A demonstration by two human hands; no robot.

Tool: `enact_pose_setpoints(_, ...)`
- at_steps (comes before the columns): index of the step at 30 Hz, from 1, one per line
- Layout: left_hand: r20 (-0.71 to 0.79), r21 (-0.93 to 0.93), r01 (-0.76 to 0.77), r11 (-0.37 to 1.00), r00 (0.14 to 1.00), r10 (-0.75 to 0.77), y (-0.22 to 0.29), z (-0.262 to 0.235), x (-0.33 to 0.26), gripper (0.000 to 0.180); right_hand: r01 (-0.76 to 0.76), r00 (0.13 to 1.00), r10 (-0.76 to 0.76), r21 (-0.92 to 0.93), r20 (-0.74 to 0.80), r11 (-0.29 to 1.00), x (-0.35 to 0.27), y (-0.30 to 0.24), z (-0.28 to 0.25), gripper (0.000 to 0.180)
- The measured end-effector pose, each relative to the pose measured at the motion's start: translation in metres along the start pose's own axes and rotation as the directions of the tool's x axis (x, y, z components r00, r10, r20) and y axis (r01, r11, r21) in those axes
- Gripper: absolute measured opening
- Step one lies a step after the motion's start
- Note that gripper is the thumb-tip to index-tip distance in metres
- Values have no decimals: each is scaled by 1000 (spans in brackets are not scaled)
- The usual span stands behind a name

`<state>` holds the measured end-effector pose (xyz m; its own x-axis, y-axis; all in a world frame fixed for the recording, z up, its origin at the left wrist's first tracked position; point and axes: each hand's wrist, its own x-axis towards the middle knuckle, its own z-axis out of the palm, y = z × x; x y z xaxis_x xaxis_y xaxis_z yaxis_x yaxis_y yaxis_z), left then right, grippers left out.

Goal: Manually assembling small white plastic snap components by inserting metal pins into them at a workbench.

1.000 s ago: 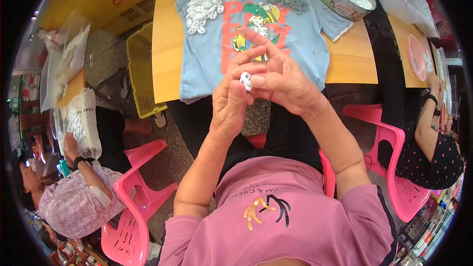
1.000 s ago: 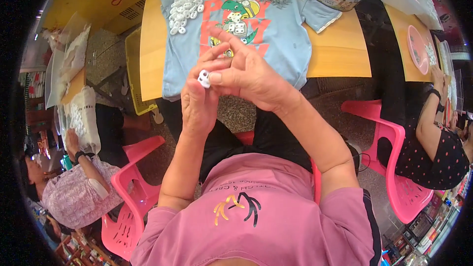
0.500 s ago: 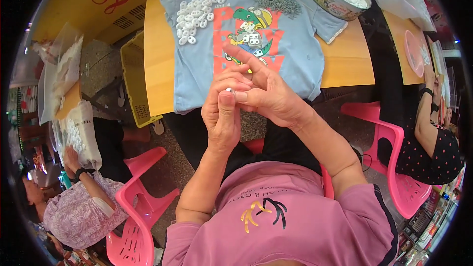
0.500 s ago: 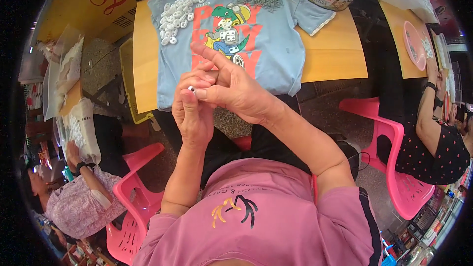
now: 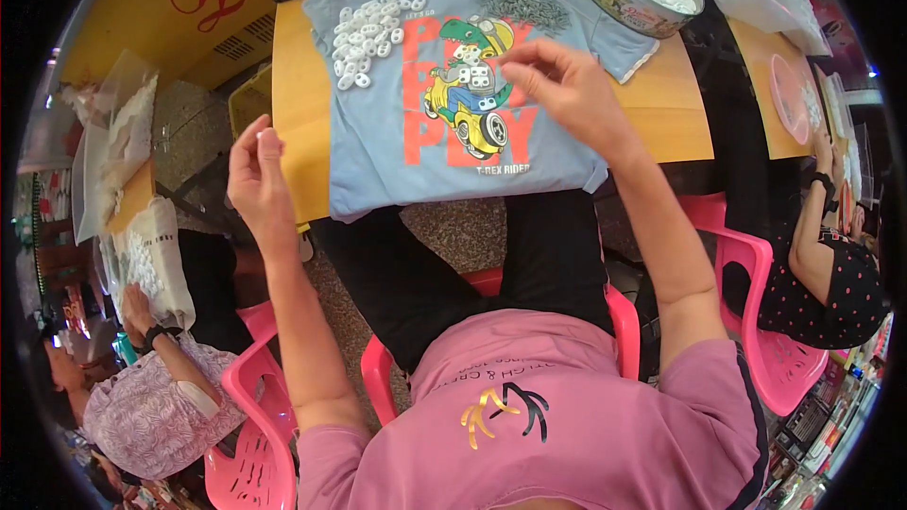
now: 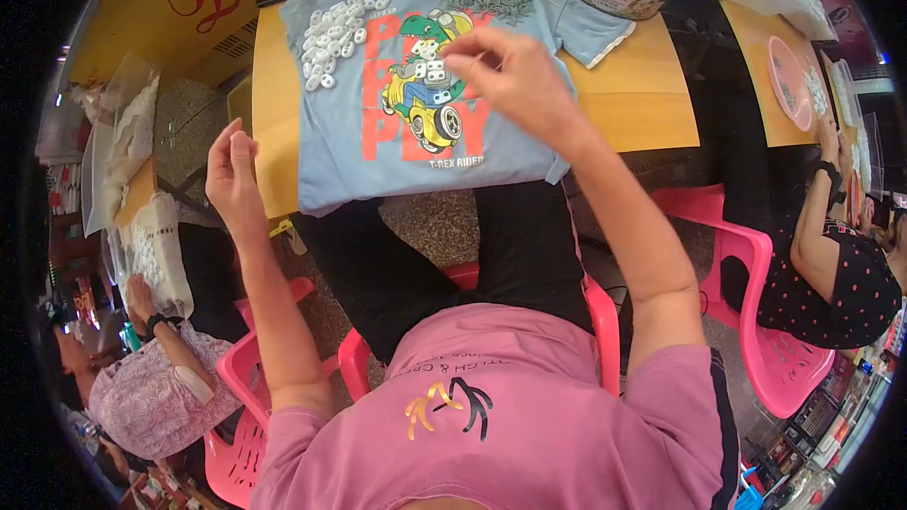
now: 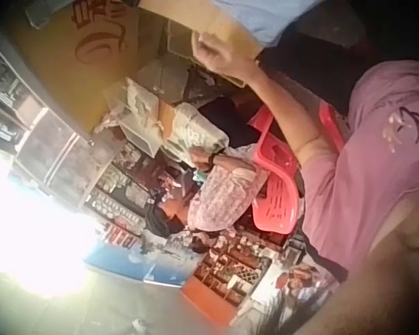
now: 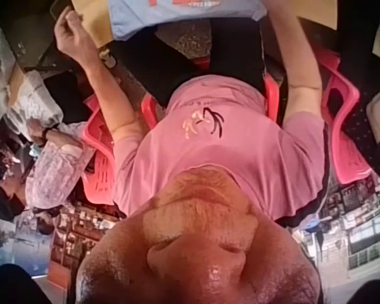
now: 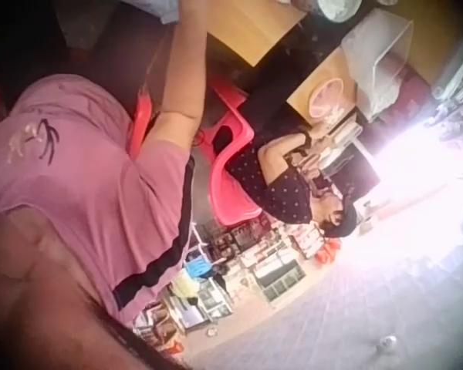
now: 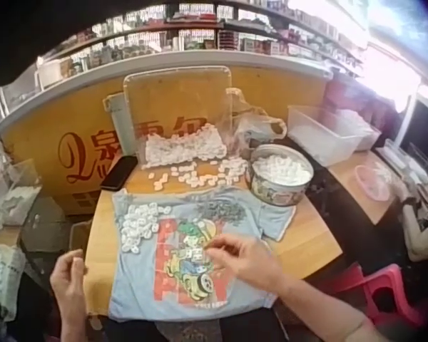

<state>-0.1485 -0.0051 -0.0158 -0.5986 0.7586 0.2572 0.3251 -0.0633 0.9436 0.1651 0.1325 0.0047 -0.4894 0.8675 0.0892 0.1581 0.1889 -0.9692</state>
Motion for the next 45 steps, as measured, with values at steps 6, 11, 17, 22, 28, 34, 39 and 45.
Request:
enact_pose_setpoints(6,-74,499,-121,858,981,181,-45,-31,24,38,60,998,-62,-419,9,906,24,3,-3,20)
enact_pose_setpoints(11,-25,403,-254,879,957,288,-11,-4,3,37,273,953,-276,-741,122,614,23,13,11,16)
enact_pose_setpoints(17,108,287,-395,873,919,380,31,55,-31,32,185,982,-163,-651,95,736,21,11,16,18)
enact_pose_setpoints(22,277,85,-368,926,901,333,42,97,-45,24,184,979,-195,-668,59,721,24,17,18,19)
enact_pose_setpoints(28,350,48,-395,917,867,355,47,125,-39,16,264,946,-319,-723,64,639,33,25,14,21)
enact_pose_setpoints(34,310,-117,-80,990,944,113,47,144,-33,13,-128,976,132,-36,173,991,17,1,4,26)
enact_pose_setpoints(39,425,-297,187,936,904,-45,51,149,-43,12,-169,973,142,142,181,975,-7,2,11,26)
enact_pose_setpoints(45,403,-318,316,894,898,-174,58,152,-65,12,-56,998,56,0,-16,998,-28,-1,15,18)
